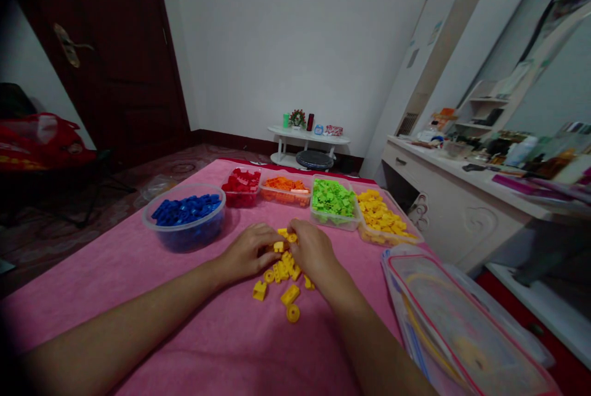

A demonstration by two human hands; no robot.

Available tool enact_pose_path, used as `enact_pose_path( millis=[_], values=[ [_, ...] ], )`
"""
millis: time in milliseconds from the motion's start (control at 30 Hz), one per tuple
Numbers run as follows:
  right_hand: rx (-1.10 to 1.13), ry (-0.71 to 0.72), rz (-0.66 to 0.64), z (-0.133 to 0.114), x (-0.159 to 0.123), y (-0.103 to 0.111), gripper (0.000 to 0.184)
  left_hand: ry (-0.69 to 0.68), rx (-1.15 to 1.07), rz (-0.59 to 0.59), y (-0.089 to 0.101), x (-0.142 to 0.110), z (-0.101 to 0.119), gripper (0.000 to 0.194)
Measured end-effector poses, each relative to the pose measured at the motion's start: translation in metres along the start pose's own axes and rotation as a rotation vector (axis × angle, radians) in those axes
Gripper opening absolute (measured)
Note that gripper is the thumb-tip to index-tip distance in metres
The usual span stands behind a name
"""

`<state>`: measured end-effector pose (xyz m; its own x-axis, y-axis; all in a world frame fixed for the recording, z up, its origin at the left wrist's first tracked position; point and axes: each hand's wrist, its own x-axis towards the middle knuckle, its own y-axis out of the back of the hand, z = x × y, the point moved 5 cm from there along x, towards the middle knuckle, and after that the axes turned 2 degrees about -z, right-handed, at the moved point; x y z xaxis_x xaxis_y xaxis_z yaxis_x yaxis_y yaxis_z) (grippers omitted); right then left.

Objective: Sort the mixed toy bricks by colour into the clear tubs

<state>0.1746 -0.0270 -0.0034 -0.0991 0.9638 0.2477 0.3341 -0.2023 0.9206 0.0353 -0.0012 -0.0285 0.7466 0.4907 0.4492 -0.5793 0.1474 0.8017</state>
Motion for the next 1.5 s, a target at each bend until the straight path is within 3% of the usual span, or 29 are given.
enact_pose_path(
  millis=[167, 233, 333, 467, 567, 767, 933, 1033, 1133, 1267, 1400, 1500],
  values=[
    [0.103, -0.089, 0.105, 0.011, 0.001, -0.006, 0.026, 0.077, -0.021, 0.042, 0.002, 0.002, -0.005, 0.016],
    [0.311, -0.136, 0.195, 0.017, 0.003, -0.001, 0.024, 0.106, -0.051, 0.096, 0.006, 0.001, -0.007, 0.015],
    [0.818, -0.22, 0.275, 0.021, 0.004, 0.004, 0.025, 0.146, -0.104, 0.217, 0.013, 0.001, -0.009, 0.016],
    [1.58, -0.374, 0.132, 0.008, 0.002, -0.004, 0.031, 0.189, -0.278, 0.355, 0.022, 0.001, -0.007, 0.015],
    [1.822, -0.403, 0.013, -0.009, -0.001, -0.012, 0.028, 0.221, -0.483, 0.395, 0.023, 0.003, -0.004, 0.029],
    [1.815, -0.411, -0.027, -0.025, -0.006, -0.028, 0.028, 0.3, -0.688, 0.377, 0.016, 0.005, -0.005, 0.031],
    [1.771, -0.458, -0.038, -0.028, -0.009, -0.038, 0.031, 0.334, -0.592, 0.333, 0.017, 0.004, -0.005, 0.038],
    [1.771, -0.482, 0.096, -0.018, -0.005, -0.03, 0.028, 0.29, -0.451, 0.328, 0.021, 0.003, -0.002, 0.045],
    [1.75, -0.568, 0.401, 0.014, 0.0, -0.002, 0.023, 0.228, -0.301, 0.273, 0.018, 0.002, 0.0, 0.041],
    [1.6, -0.697, 0.738, 0.078, 0.01, 0.051, 0.015, 0.243, -0.207, 0.217, 0.007, 0.001, -0.009, 0.035],
    [1.422, -0.806, 0.882, 0.139, 0.024, 0.088, 0.01, 0.265, -0.215, 0.244, 0.004, 0.001, -0.018, 0.033],
    [1.285, -0.84, 0.904, 0.167, 0.033, 0.103, 0.012, 0.27, -0.209, 0.258, 0.003, 0.001, -0.022, 0.032]
  ],
)
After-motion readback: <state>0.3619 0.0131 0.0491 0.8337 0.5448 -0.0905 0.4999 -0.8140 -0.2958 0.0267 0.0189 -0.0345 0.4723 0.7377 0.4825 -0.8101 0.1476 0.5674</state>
